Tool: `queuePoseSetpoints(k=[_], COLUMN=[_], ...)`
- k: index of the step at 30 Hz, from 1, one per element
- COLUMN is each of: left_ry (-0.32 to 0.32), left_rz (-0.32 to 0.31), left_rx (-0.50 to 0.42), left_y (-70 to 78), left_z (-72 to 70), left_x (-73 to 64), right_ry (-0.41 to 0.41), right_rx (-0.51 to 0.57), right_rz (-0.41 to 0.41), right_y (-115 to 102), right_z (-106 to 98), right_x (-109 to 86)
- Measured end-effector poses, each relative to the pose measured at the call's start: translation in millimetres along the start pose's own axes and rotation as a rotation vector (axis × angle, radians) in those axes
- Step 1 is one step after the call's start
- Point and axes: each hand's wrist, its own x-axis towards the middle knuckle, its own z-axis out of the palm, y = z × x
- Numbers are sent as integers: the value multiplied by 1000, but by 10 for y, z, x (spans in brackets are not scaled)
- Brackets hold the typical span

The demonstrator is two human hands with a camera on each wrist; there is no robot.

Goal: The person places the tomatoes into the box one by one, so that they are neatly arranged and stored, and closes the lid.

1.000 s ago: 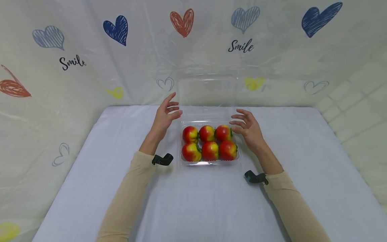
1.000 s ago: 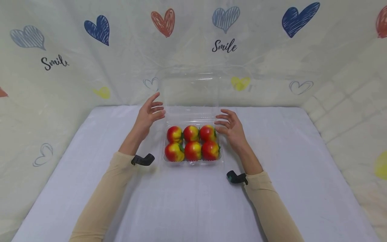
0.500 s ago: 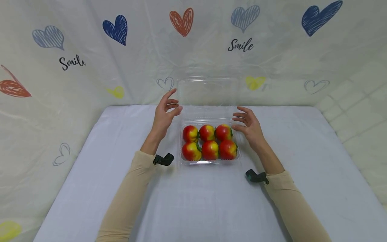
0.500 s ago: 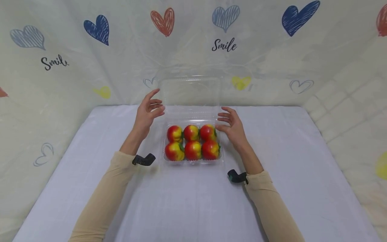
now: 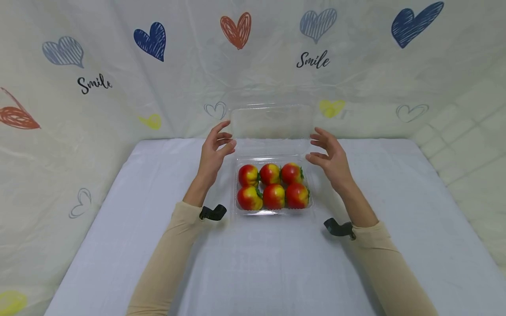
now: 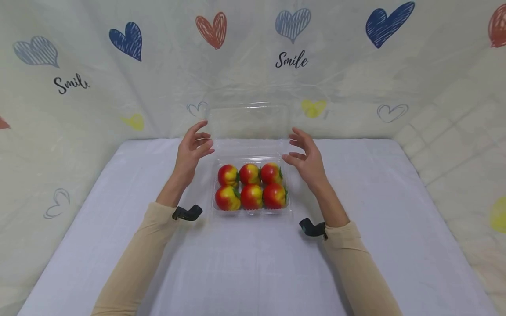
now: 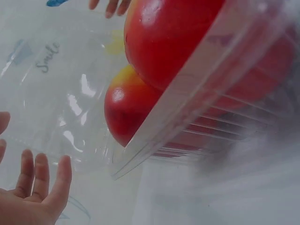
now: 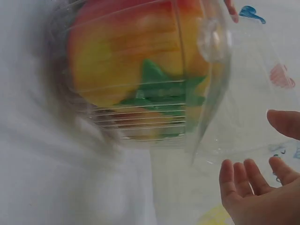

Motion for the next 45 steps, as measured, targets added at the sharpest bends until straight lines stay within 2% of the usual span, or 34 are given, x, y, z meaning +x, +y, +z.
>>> queuePoseSetpoints(k=[8,15,25,39,45], left_ry=[-8,-3,11,90,116], left_rz=[40,55,97,193,218], left_rx=[-9,-19,47,38,25], left_y=[-52,-32,39,184,217], left_z=[-12,-6,29,72,90], left_x=[-21,-48,-91,-79,-100], right_ry=[3,8,33,36,59], right_rx=[93,179,213,363,359], right_rz=[-37,-88,-105,-155,-170], right_y=[-106,-150,-209,-280,-266], right_z=[-17,-23,-41,-40,-24], right_x=[31,56,65,56,42])
